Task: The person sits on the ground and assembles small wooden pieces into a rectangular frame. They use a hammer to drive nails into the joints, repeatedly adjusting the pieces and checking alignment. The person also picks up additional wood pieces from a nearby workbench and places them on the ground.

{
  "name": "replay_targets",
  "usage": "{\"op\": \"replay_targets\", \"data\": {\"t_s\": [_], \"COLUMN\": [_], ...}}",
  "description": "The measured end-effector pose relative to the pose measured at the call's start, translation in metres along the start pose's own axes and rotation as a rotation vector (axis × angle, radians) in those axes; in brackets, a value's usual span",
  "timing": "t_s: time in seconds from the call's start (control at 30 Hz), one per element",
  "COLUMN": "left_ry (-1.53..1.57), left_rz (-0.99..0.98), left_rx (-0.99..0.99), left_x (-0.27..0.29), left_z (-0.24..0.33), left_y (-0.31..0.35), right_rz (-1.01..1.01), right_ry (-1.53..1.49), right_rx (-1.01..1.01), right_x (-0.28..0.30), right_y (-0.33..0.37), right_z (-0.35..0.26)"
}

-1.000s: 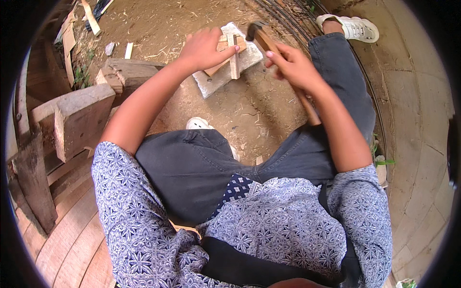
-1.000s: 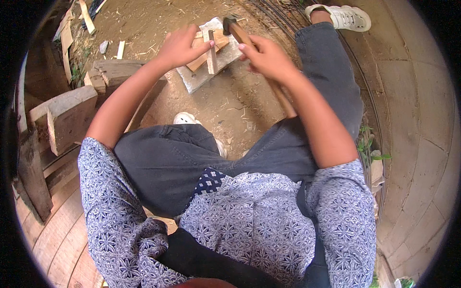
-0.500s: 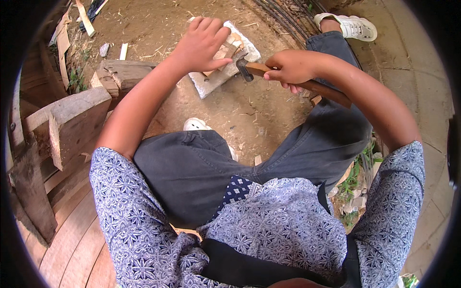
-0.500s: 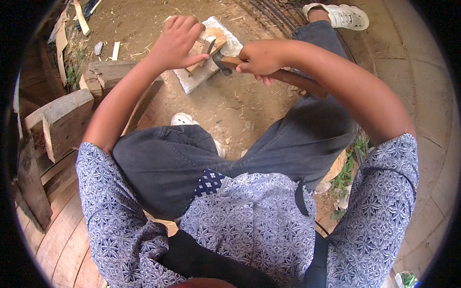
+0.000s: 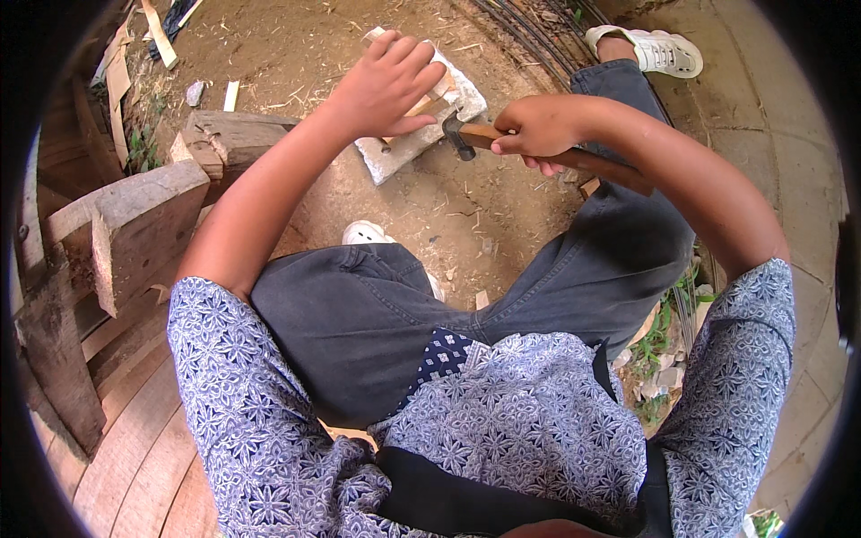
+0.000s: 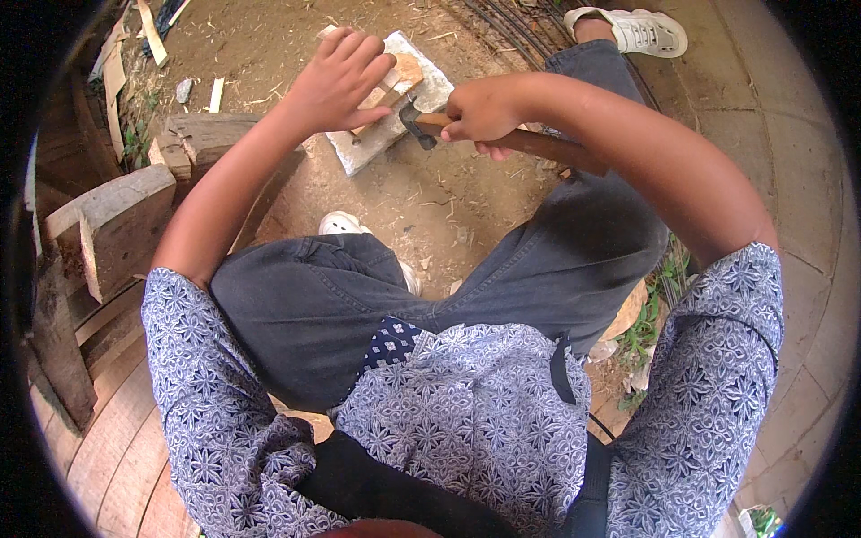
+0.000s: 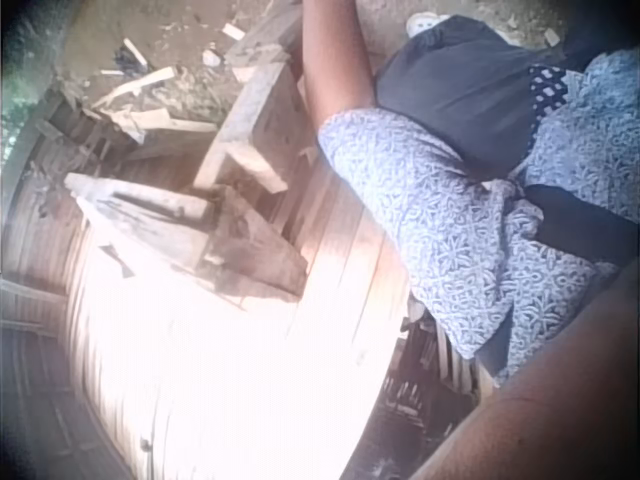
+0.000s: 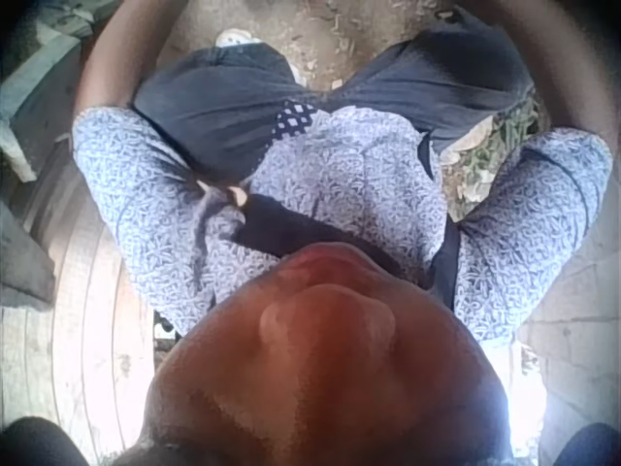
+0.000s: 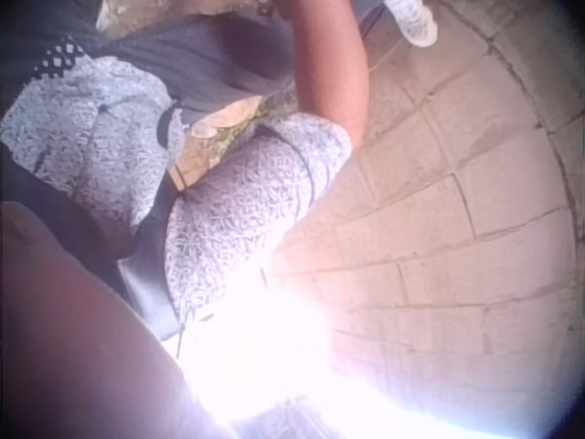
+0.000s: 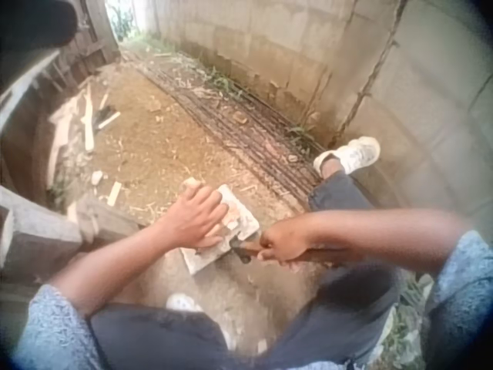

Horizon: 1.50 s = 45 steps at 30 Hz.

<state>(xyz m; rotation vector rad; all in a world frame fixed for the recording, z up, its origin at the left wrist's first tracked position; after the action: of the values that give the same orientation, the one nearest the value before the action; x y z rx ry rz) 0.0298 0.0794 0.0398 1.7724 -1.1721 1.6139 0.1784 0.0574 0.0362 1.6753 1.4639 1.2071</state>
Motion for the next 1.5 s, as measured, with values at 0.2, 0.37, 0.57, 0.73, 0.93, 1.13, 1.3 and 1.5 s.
{"op": "replay_targets", "data": {"t_s": [0.2,0.37,0.57,0.73,0.93,1.13,1.3,1.5], "left_ry": [0.022,0.08,0.165,-0.029,0.165,0.534,0.437,0.533], "left_rz": [0.031,0.005,-0.236,-0.072,-0.121,-0.049,0.05,-0.033], "left_rx": [-0.014,0.005,0.077,0.115,0.223,0.135,0.105,0.097], "left_x": [-0.002,-0.008,-0.016,-0.005,0.002,0.012,0.014,0.004], "left_z": [0.003,-0.004,0.0,-0.02,-0.015,0.023,0.018,0.013], "left_y": [0.0,0.005,-0.002,-0.005,-0.013,-0.037,-0.033,-0.033], "right_rz": [0.034,0.123,0.369,0.277,0.59,0.995,0.888,0.975], "right_ry": [0.002,-0.093,-0.024,-0.369,-0.632,-0.788,-0.653,-0.657], "right_rx": [0.043,0.084,0.202,0.045,0.013,0.505,0.352,0.46], "right_x": [-0.001,-0.005,-0.014,-0.038,-0.013,0.037,0.035,0.034], "right_y": [0.0,-0.006,-0.008,-0.026,-0.021,0.008,0.0,0.006], "right_z": [-0.002,0.017,0.034,0.069,0.074,0.034,0.035,0.028]}}
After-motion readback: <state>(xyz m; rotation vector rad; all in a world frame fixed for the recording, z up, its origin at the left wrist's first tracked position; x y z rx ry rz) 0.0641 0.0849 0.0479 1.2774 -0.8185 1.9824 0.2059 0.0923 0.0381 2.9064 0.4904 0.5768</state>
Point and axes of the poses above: each hand's wrist, its own y-axis away from the middle knuckle, its own x-axis out of the back of the hand, z = x × y, the point moved 8 cm from there along -y, towards the middle knuckle, and after that the axes turned 2 degrees about -x, right-handed, at the moved point
